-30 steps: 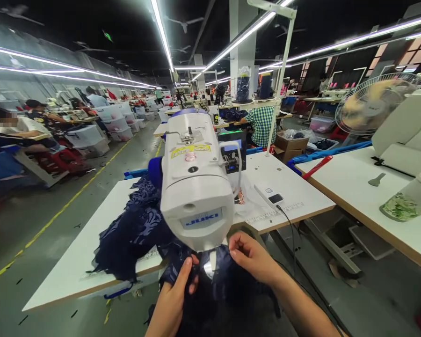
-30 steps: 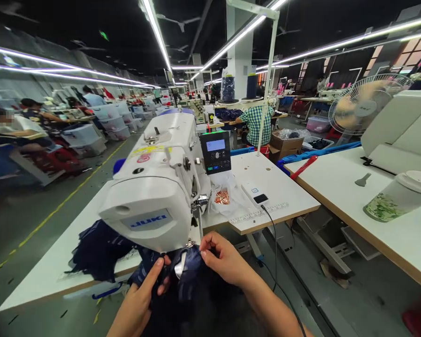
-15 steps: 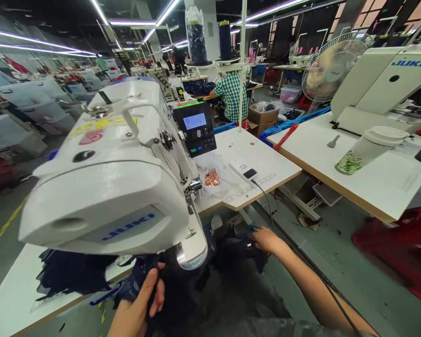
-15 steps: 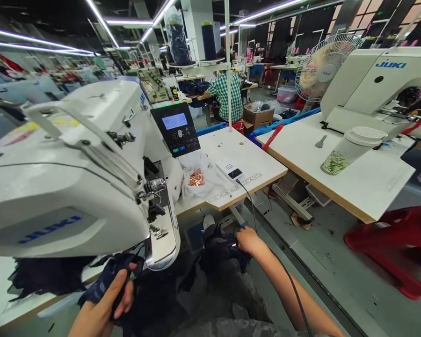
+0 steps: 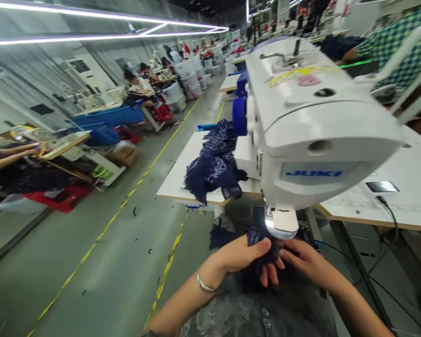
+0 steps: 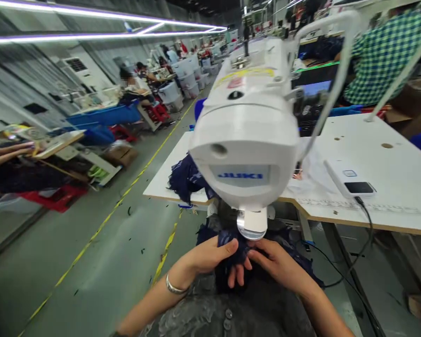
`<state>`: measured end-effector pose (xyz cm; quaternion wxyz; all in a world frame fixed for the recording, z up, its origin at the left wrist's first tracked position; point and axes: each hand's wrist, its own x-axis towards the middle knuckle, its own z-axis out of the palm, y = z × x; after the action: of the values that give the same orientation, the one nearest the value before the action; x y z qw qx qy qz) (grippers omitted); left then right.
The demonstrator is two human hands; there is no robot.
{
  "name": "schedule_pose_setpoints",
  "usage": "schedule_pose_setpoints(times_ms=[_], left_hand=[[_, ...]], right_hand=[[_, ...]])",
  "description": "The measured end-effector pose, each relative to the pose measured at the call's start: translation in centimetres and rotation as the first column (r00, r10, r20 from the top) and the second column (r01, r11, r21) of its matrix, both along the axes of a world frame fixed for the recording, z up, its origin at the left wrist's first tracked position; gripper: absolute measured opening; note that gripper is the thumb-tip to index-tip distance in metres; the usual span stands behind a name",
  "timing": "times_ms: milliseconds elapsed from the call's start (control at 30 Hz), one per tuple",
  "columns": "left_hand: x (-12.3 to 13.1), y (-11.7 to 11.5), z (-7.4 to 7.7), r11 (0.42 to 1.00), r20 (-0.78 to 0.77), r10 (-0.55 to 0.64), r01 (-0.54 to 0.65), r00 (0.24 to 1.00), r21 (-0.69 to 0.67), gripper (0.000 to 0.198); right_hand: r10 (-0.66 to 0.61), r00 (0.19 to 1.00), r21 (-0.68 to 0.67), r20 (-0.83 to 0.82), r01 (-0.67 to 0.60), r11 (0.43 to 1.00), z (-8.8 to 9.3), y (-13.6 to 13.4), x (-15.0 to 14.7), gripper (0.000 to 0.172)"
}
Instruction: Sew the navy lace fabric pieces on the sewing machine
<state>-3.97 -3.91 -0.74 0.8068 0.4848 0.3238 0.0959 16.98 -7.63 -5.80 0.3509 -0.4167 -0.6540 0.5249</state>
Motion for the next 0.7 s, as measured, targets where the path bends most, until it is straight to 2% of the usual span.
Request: schedule_pose_setpoints(times_ms=[133,233,367,433,600,700], left_hand=[[-0.4,-0.2,-0.7,0.997,0.020,0.001,0.001,1.000,-0.077,0.067],[-0.2,0.0,-1.4,0.989,0.033,-0.002,0.007,0.999,-0.145,0.063],[0.5,0.2,-2.3,0.968,0.065,-0.066,0.080,0.996,-0.237,0.070],[0.8,0.0,-2.8,0.964,0.052,-0.073,0.084,0.996,-0.254,0.070],[1.0,-0.4,-3.2,0.962,-0.032,0.011,-0.019,0.999,-0.271,0.070],[0.3,0.1,-2.5,0.965,0.023,0.065,-0.057,0.998,-0.257,0.070]], right_hand=[[-0.050,0.993,0.055,0.106,0.045,0.997,0.4,-0.9,1.4,0.024],[-0.073,0.988,-0.032,0.139,0.078,0.996,1.0,-1.6,1.9,0.025],[-0.081,0.992,-0.102,0.101,0.091,0.991,0.8,-2.1,1.2,0.022],[-0.078,0.989,-0.073,0.128,0.088,0.993,0.5,-2.4,0.8,0.022],[-0.116,0.972,0.158,0.206,0.084,0.984,0.7,-3.0,1.6,0.015],[-0.210,0.940,0.144,0.267,0.176,0.974,1.8,-3.0,3.1,0.017]])
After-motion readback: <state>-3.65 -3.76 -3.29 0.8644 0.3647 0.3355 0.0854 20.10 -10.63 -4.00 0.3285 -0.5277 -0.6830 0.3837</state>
